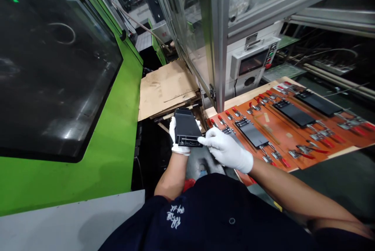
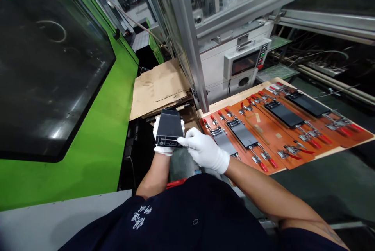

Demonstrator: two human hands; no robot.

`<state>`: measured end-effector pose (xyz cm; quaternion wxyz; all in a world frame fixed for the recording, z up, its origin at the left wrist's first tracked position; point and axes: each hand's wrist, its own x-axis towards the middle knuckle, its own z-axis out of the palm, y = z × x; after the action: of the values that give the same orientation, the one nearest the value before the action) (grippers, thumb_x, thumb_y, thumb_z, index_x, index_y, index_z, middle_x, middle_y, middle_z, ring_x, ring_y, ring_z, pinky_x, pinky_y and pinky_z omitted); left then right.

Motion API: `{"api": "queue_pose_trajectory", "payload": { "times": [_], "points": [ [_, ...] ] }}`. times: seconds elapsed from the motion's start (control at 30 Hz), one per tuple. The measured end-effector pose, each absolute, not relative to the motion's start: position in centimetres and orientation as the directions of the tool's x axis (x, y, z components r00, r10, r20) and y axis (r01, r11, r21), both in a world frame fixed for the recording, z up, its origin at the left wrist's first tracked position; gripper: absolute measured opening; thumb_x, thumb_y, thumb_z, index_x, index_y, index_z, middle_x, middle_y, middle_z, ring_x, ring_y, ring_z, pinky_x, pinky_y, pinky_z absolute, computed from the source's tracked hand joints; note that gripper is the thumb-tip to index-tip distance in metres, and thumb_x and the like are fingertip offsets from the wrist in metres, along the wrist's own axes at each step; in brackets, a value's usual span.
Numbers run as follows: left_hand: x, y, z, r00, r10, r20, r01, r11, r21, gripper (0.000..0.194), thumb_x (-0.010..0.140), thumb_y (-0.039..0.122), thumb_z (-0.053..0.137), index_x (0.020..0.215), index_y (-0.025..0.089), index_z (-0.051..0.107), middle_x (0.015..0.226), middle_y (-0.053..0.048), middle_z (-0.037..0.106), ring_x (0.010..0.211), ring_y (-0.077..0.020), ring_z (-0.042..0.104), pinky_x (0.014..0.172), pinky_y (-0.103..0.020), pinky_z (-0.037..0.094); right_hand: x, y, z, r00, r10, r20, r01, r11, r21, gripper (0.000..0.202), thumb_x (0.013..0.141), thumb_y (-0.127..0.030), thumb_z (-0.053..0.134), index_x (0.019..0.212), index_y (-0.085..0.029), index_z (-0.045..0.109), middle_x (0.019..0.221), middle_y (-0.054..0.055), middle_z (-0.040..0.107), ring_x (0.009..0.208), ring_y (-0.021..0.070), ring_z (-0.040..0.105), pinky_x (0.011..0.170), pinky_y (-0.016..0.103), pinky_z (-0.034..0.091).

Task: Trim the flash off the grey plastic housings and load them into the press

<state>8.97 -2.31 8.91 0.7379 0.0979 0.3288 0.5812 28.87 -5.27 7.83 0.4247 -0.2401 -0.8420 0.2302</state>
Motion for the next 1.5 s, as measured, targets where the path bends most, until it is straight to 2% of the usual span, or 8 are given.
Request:
{"api": "queue_pose_trajectory", "payload": {
  "times": [0.27, 0.5, 0.7, 0.83, 1.0, 1.17, 1.3, 1.5],
  "points": [
    [9.5, -2.5, 9.3, 0.085, 0.926, -0.369, -0.786, 0.289, 0.546, 0.074, 0.098, 0.069, 0.031, 0.111, 0.007, 0.070, 0.092, -0.019, 0.074, 0.080, -0.0309, 0.071, 0.090, -0.053, 0.053, 29.4, -5.1, 8.2, -0.494, 0.605, 0.625, 0.230, 0.783, -0.578, 0.042, 0.088, -0.006, 0.052, 0.117, -0.026, 0.075, 0.089, 0.004, 0.057, 0.078, 0.0153, 0.057, 0.072, 0.028, 0.053],
    [9.5, -2.5, 8.9, 0.078, 0.931, -0.358, -0.790, 0.276, 0.547, 0.071, 0.094, 0.071, 0.039, 0.110, 0.010, 0.071, 0.091, -0.017, 0.074, 0.080, -0.0301, 0.070, 0.084, -0.049, 0.055, 29.4, -5.5, 8.3, -0.497, 0.602, 0.625, 0.215, 0.783, -0.584, 0.038, 0.090, -0.007, 0.052, 0.113, -0.025, 0.076, 0.089, 0.004, 0.059, 0.077, 0.0149, 0.058, 0.071, 0.027, 0.053],
    [10.4, -2.8, 9.8, 0.078, 0.928, -0.364, -0.794, 0.279, 0.541, 0.072, 0.099, 0.069, 0.028, 0.098, 0.012, 0.072, 0.085, -0.014, 0.074, 0.078, -0.0287, 0.071, 0.081, -0.047, 0.058, 29.4, -5.7, 9.3, -0.493, 0.590, 0.640, 0.182, 0.789, -0.587, 0.031, 0.091, -0.006, 0.052, 0.101, -0.023, 0.077, 0.085, 0.003, 0.059, 0.075, 0.0136, 0.059, 0.070, 0.026, 0.052],
    [11.1, -2.9, 9.9, 0.072, 0.928, -0.365, -0.783, 0.279, 0.555, 0.075, 0.098, 0.071, 0.029, 0.095, 0.011, 0.072, 0.081, -0.016, 0.073, 0.079, -0.0298, 0.072, 0.079, -0.045, 0.058, 29.1, -5.6, 9.6, -0.409, 0.615, 0.674, 0.199, 0.782, -0.591, 0.031, 0.093, -0.008, 0.052, 0.105, -0.024, 0.076, 0.089, 0.004, 0.059, 0.079, 0.0152, 0.059, 0.073, 0.029, 0.053],
    [11.1, -2.8, 9.7, 0.088, 0.931, -0.355, -0.786, 0.284, 0.549, 0.071, 0.096, 0.072, 0.035, 0.098, 0.011, 0.071, 0.084, -0.016, 0.073, 0.081, -0.0316, 0.072, 0.081, -0.048, 0.057, 29.0, -6.1, 9.5, -0.527, 0.586, 0.616, 0.232, 0.796, -0.559, 0.035, 0.089, -0.007, 0.054, 0.108, -0.024, 0.077, 0.087, 0.003, 0.060, 0.072, 0.0128, 0.057, 0.066, 0.024, 0.050],
    [11.3, -2.8, 10.1, 0.067, 0.926, -0.371, -0.771, 0.285, 0.570, 0.073, 0.096, 0.073, 0.031, 0.095, 0.011, 0.070, 0.084, -0.017, 0.074, 0.076, -0.0290, 0.072, 0.073, -0.043, 0.057, 28.9, -5.8, 9.7, -0.429, 0.617, 0.660, 0.206, 0.778, -0.594, 0.032, 0.091, -0.007, 0.052, 0.104, -0.022, 0.077, 0.087, 0.004, 0.060, 0.078, 0.0143, 0.059, 0.073, 0.026, 0.053],
    [11.0, -2.8, 10.4, 0.092, 0.928, -0.361, -0.757, 0.300, 0.580, 0.070, 0.095, 0.072, 0.036, 0.103, 0.011, 0.070, 0.088, -0.016, 0.075, 0.077, -0.0292, 0.071, 0.076, -0.045, 0.057, 29.1, -6.4, 9.4, -0.487, 0.594, 0.640, 0.224, 0.794, -0.566, 0.037, 0.087, -0.006, 0.054, 0.109, -0.025, 0.077, 0.089, 0.003, 0.061, 0.075, 0.0133, 0.059, 0.068, 0.025, 0.052],
    [9.8, -3.0, 12.3, -0.067, 0.985, -0.157, -0.800, 0.041, 0.598, 0.075, 0.097, 0.073, 0.027, 0.118, 0.015, 0.069, 0.100, -0.013, 0.075, 0.089, -0.0258, 0.071, 0.080, -0.041, 0.058, 30.9, -9.0, 8.9, -0.259, 0.697, 0.669, 0.222, 0.717, -0.661, 0.041, 0.087, -0.003, 0.053, 0.112, -0.027, 0.074, 0.090, 0.002, 0.062, 0.079, 0.0147, 0.063, 0.071, 0.028, 0.057]
  ]
}}
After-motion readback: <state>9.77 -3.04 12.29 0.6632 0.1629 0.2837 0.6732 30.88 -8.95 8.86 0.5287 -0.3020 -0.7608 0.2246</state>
